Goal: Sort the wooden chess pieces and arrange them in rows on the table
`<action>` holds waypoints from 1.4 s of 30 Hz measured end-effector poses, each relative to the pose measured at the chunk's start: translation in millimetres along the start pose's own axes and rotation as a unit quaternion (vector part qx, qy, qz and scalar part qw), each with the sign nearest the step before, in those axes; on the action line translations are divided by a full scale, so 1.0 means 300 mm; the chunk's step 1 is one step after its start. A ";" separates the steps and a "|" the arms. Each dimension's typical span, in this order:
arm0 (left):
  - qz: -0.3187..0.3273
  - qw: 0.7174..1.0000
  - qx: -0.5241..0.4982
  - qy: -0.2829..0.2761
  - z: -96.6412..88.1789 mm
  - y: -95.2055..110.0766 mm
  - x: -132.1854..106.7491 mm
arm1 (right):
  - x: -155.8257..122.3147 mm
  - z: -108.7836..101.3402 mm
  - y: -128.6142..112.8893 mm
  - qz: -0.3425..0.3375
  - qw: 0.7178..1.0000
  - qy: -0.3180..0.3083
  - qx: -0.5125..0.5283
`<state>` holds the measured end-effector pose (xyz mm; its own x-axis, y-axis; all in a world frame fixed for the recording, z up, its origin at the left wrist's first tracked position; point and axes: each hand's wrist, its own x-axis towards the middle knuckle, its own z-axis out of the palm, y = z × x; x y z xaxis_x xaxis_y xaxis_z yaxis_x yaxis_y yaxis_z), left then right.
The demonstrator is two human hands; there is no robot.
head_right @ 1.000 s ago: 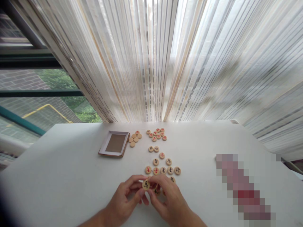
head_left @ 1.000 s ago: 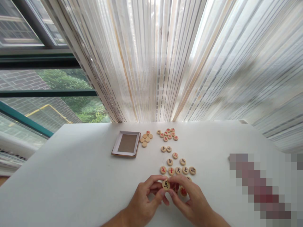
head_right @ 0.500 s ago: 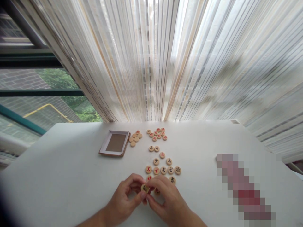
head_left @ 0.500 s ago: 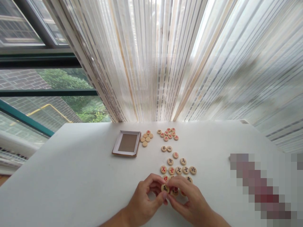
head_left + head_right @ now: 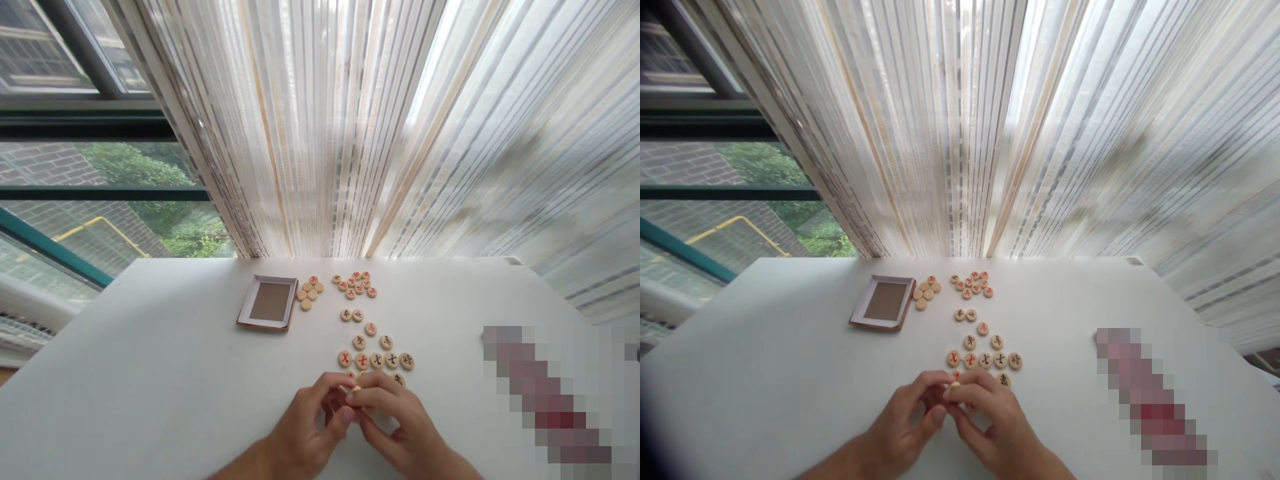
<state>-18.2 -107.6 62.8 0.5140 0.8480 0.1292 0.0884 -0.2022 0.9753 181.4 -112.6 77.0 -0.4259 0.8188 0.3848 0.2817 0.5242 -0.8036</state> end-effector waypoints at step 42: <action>0.168 0.892 0.410 -0.090 -0.088 -0.007 0.190 | 0.087 -0.118 0.142 0.100 0.946 0.140 -0.276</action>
<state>-11.5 -46.0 72.9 0.7516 0.5938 0.2871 0.4590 -0.7835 0.4189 212.6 -60.5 68.7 -0.0945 0.9040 0.4169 0.7712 0.3314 -0.5436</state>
